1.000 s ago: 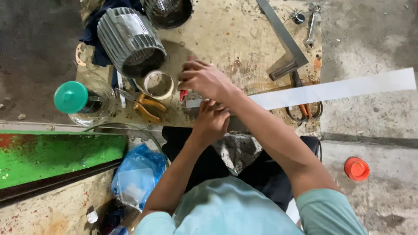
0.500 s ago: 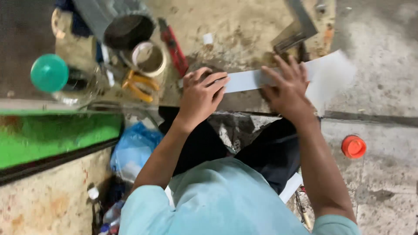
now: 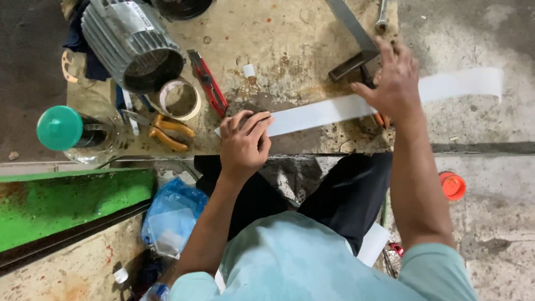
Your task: Cutting a white plastic insulation strip to size using a utility knife and a square ruler on a repair bench.
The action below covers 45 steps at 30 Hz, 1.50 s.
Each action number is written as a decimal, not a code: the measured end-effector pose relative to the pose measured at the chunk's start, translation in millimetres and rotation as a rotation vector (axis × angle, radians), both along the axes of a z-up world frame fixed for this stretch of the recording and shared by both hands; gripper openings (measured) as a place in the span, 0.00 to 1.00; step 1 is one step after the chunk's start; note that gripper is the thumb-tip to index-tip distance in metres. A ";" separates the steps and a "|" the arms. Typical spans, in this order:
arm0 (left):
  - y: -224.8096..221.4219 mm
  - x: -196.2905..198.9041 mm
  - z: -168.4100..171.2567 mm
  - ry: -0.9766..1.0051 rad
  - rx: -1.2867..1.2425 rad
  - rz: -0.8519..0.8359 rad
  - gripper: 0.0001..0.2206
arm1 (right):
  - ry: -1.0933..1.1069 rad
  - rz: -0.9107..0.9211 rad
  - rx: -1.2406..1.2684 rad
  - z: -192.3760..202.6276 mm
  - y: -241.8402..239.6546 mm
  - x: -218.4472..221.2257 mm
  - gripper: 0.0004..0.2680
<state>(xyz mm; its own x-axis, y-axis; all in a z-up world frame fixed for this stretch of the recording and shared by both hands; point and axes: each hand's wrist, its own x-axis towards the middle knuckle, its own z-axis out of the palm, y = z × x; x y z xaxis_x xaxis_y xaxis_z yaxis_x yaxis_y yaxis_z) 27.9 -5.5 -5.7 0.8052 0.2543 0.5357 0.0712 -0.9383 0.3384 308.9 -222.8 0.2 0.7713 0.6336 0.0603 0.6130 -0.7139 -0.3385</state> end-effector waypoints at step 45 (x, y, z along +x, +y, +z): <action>14.5 20.4 -49.1 0.027 0.056 0.073 0.09 | -0.320 -0.203 0.316 -48.4 0.1 -10.8 0.16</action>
<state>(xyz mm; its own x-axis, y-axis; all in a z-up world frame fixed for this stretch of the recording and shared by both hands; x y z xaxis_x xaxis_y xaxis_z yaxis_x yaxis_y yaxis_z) 48.3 9.0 -54.9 0.8000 0.2833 0.5289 0.1488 -0.9477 0.2825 298.2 -222.7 -48.2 0.7887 0.3853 0.4791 0.5808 -0.7224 -0.3752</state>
